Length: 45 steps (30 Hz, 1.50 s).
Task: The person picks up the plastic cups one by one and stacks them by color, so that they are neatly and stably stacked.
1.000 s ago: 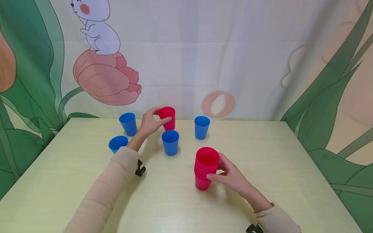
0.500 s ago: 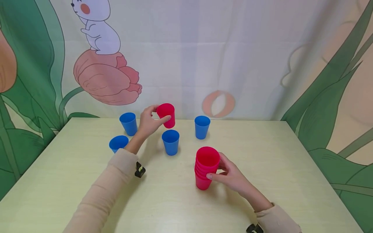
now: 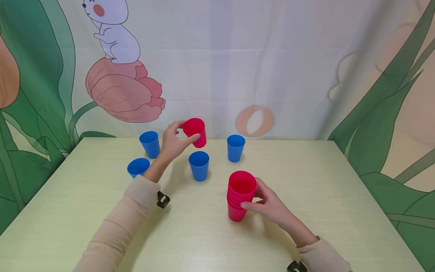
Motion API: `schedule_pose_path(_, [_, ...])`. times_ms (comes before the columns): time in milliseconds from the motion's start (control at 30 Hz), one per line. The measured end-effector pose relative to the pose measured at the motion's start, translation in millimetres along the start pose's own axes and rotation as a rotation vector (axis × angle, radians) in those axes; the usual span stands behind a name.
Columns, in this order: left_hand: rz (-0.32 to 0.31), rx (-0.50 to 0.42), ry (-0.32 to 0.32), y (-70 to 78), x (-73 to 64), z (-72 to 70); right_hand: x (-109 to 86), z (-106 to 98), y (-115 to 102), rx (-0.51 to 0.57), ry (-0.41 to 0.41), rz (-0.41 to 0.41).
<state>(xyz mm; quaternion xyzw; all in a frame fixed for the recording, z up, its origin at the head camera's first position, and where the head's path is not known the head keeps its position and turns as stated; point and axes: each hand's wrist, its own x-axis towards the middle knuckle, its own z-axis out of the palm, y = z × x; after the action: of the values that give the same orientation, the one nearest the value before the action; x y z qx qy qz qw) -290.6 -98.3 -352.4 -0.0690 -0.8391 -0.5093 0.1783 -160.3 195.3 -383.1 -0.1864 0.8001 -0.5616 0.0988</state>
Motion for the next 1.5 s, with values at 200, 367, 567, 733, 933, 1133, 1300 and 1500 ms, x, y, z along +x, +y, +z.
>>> schedule_pose_path(200, [0.029, 0.002, -0.004, 8.7, -4.2, -3.5, 1.1, 0, 1, -0.005, 0.004, 0.009])
schedule_pose_path(367, [0.075, 0.004, 0.0, 18.5, -9.6, -7.2, 1.5, -1, 3, -0.004, 0.005, 0.011])
schedule_pose_path(567, [0.126, -0.011, -0.001, 29.9, -16.4, -11.8, 1.1, -1, 3, -0.002, 0.003, 0.01])
schedule_pose_path(733, [0.186, -0.044, 0.004, 36.1, -21.2, -14.8, 1.0, -1, 2, -0.005, 0.004, 0.007])
schedule_pose_path(933, [0.25, -0.056, 0.018, 43.5, -27.1, -17.2, 1.5, -2, 2, -0.007, 0.001, -0.005])
schedule_pose_path(1133, [0.3, -0.075, 0.009, 49.9, -33.3, -20.0, 1.1, -2, 3, -0.004, 0.002, -0.004])
schedule_pose_path(1300, [0.315, -0.096, -0.006, 54.5, -38.1, -22.5, 0.8, 0, 2, -0.001, 0.0, -0.01])
schedule_pose_path(1500, [0.349, -0.123, -0.018, 61.0, -44.3, -24.5, 0.2, 1, 1, -0.002, 0.003, -0.001])
